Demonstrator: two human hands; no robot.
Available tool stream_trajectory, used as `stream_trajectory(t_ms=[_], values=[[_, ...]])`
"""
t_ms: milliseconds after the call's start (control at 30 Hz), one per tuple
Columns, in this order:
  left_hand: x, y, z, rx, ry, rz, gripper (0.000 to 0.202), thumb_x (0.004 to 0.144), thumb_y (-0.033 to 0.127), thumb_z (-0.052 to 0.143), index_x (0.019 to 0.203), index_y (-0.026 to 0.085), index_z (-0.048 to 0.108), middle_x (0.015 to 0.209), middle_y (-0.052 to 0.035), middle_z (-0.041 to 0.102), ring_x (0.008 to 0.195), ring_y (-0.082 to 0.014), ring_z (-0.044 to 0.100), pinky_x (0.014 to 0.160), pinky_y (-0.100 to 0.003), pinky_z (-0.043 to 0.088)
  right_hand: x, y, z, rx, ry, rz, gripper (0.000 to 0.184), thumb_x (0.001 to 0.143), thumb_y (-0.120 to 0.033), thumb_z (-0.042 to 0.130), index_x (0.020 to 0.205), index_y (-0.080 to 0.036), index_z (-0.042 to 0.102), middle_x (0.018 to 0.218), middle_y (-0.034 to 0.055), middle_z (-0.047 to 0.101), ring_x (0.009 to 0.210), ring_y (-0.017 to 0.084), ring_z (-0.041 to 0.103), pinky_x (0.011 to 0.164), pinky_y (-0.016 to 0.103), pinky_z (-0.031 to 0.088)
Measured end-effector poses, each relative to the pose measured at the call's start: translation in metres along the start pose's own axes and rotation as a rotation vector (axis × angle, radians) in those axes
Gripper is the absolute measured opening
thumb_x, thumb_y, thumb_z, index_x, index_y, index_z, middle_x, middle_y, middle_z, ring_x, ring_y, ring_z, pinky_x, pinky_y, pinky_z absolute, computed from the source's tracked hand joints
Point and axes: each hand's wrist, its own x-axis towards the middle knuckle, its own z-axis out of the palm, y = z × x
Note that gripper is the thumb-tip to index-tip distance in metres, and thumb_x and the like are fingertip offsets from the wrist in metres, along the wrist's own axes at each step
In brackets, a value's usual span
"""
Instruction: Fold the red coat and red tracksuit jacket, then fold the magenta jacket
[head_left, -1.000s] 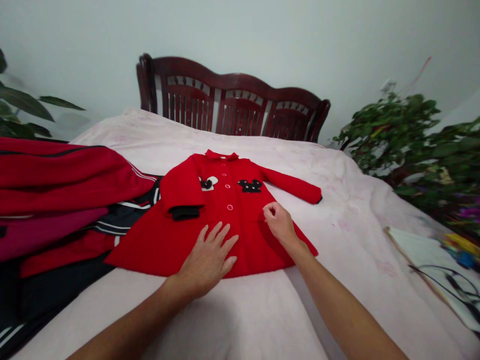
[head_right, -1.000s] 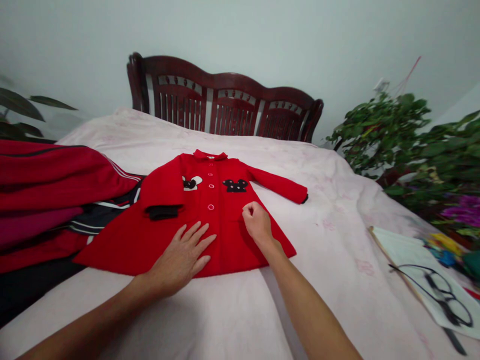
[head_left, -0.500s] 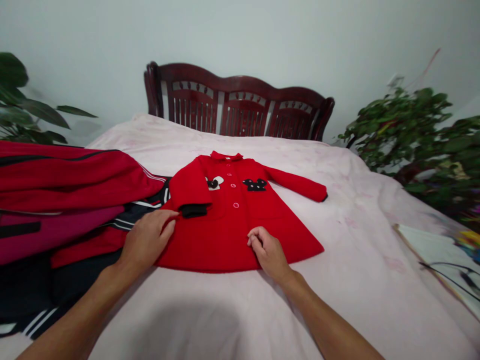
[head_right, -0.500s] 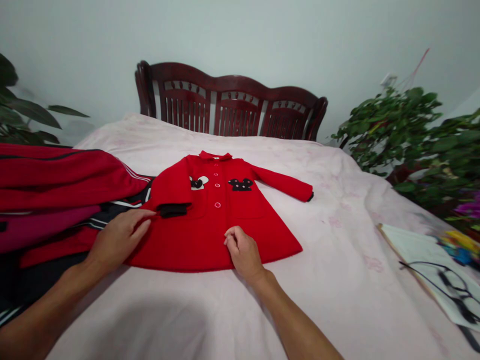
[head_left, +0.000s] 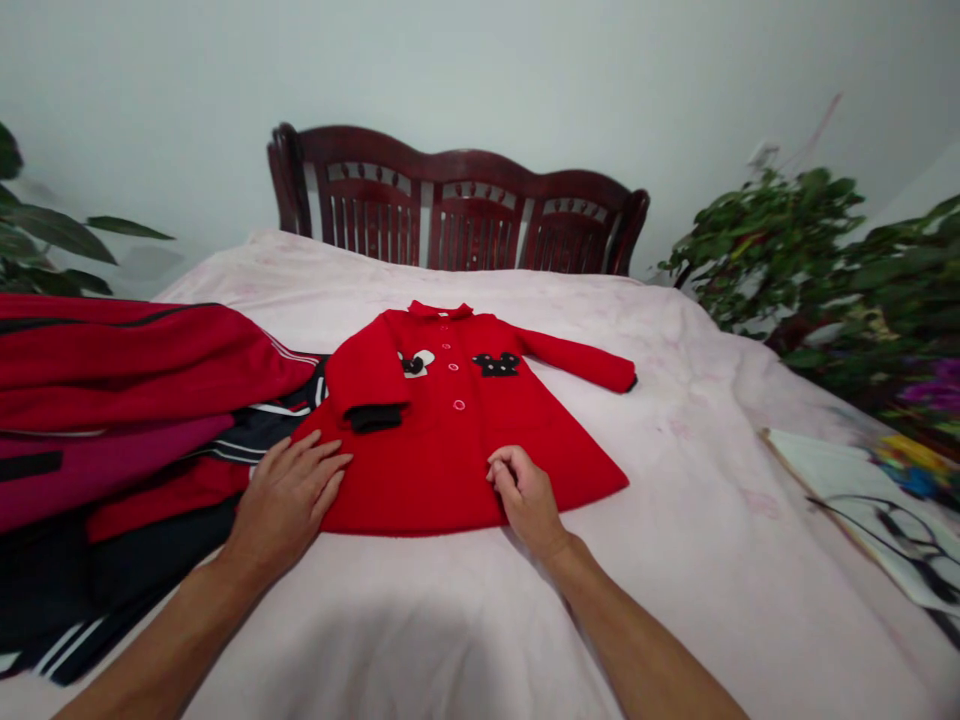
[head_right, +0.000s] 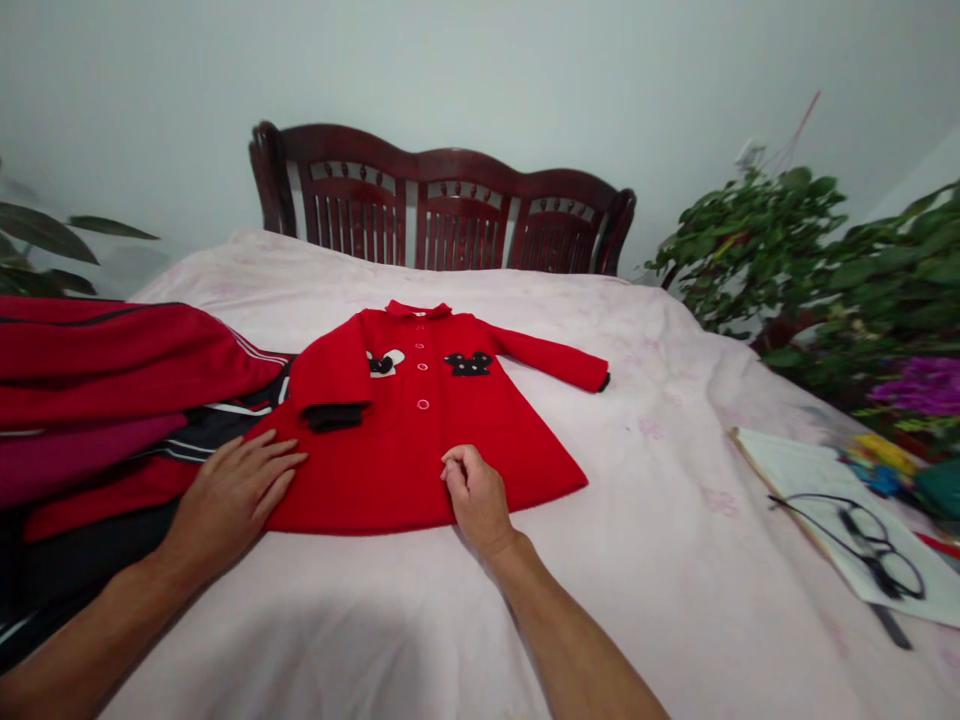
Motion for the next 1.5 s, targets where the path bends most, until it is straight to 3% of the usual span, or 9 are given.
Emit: stream_trajectory(t_ms=[167, 267, 400, 500, 567, 667, 900, 1267, 1500], values=[[-0.001, 0.02, -0.005, -0.287, -0.129, 0.194, 0.031, 0.095, 0.037, 0.051, 0.12, 0.025, 0.066, 0.127, -0.0048, 0.067, 0.122, -0.022, 0.058, 0.105, -0.04, 0.044, -0.002, 0.003, 0.001, 0.035, 0.025, -0.007, 0.014, 0.095, -0.03, 0.046, 0.098, -0.023, 0.057, 0.077, -0.0008, 0.067, 0.071, 0.015, 0.062, 0.068, 0.027, 0.047], [-0.002, 0.022, -0.01, -0.32, -0.191, 0.259, 0.041, 0.088, 0.043, 0.062, 0.127, 0.027, 0.062, 0.133, -0.0059, 0.063, 0.124, -0.024, 0.056, 0.103, -0.042, 0.046, -0.004, 0.001, -0.002, 0.029, 0.073, -0.053, 0.013, 0.096, -0.029, 0.046, 0.099, -0.023, 0.057, 0.075, -0.0013, 0.065, 0.069, 0.015, 0.062, 0.068, 0.028, 0.048], [-0.004, 0.017, -0.01, -0.338, -0.17, 0.245, 0.033, 0.091, 0.034, 0.06, 0.122, 0.025, 0.064, 0.127, -0.0065, 0.067, 0.12, -0.0223, 0.06, 0.101, -0.04, 0.048, -0.012, -0.013, -0.01, -0.086, 0.083, -0.384, 0.011, 0.092, -0.018, 0.049, 0.096, -0.023, 0.058, 0.092, 0.0034, 0.068, 0.088, 0.017, 0.063, 0.08, 0.032, 0.047], [-0.005, 0.016, -0.008, -0.371, -0.156, 0.22, 0.027, 0.095, 0.029, 0.054, 0.119, 0.024, 0.064, 0.119, -0.0055, 0.071, 0.114, -0.0194, 0.063, 0.098, -0.037, 0.049, -0.02, -0.026, -0.013, -0.154, -0.041, -0.651, 0.016, 0.086, -0.011, 0.052, 0.096, -0.022, 0.057, 0.107, 0.0049, 0.069, 0.098, 0.019, 0.061, 0.087, 0.036, 0.045], [-0.004, 0.018, -0.008, -0.39, -0.14, 0.208, 0.026, 0.095, 0.03, 0.054, 0.117, 0.023, 0.065, 0.115, -0.0055, 0.072, 0.11, -0.0194, 0.064, 0.096, -0.036, 0.05, -0.022, -0.031, -0.01, -0.211, -0.144, -0.725, 0.017, 0.084, -0.01, 0.052, 0.095, -0.022, 0.056, 0.108, 0.0046, 0.07, 0.098, 0.02, 0.061, 0.085, 0.037, 0.044], [-0.001, 0.022, -0.01, -0.416, -0.118, 0.17, 0.022, 0.094, 0.032, 0.056, 0.11, 0.021, 0.066, 0.107, -0.0054, 0.073, 0.101, -0.0189, 0.066, 0.091, -0.035, 0.051, -0.02, -0.032, -0.002, -0.323, -0.218, -0.693, 0.015, 0.085, -0.009, 0.052, 0.094, -0.021, 0.055, 0.1, 0.0051, 0.069, 0.091, 0.02, 0.059, 0.08, 0.036, 0.042], [0.001, 0.034, -0.016, -0.485, -0.02, 0.181, 0.019, 0.091, 0.02, 0.059, 0.109, 0.021, 0.065, 0.103, -0.0063, 0.069, 0.096, -0.0169, 0.064, 0.087, -0.031, 0.05, -0.01, -0.028, 0.007, -0.426, -0.205, -0.532, 0.011, 0.088, -0.01, 0.049, 0.089, -0.019, 0.055, 0.089, 0.0058, 0.064, 0.083, 0.02, 0.053, 0.076, 0.035, 0.039], [0.006, 0.052, -0.022, -0.317, 0.086, 0.396, 0.006, 0.09, 0.019, 0.06, 0.093, 0.021, 0.065, 0.081, -0.002, 0.068, 0.073, -0.0141, 0.058, 0.068, -0.028, 0.043, -0.008, -0.026, 0.009, -0.409, -0.205, -0.5, 0.012, 0.086, -0.009, 0.05, 0.088, -0.02, 0.054, 0.086, 0.0043, 0.062, 0.081, 0.019, 0.051, 0.076, 0.033, 0.037], [0.0, 0.05, -0.022, -0.321, -0.021, 0.359, 0.019, 0.096, 0.024, 0.048, 0.094, 0.024, 0.067, 0.079, -0.002, 0.067, 0.073, -0.012, 0.062, 0.07, -0.024, 0.046, -0.008, -0.027, 0.008, -0.407, -0.198, -0.511, 0.013, 0.084, -0.008, 0.05, 0.087, -0.021, 0.055, 0.085, 0.0037, 0.062, 0.079, 0.019, 0.05, 0.073, 0.033, 0.036]])
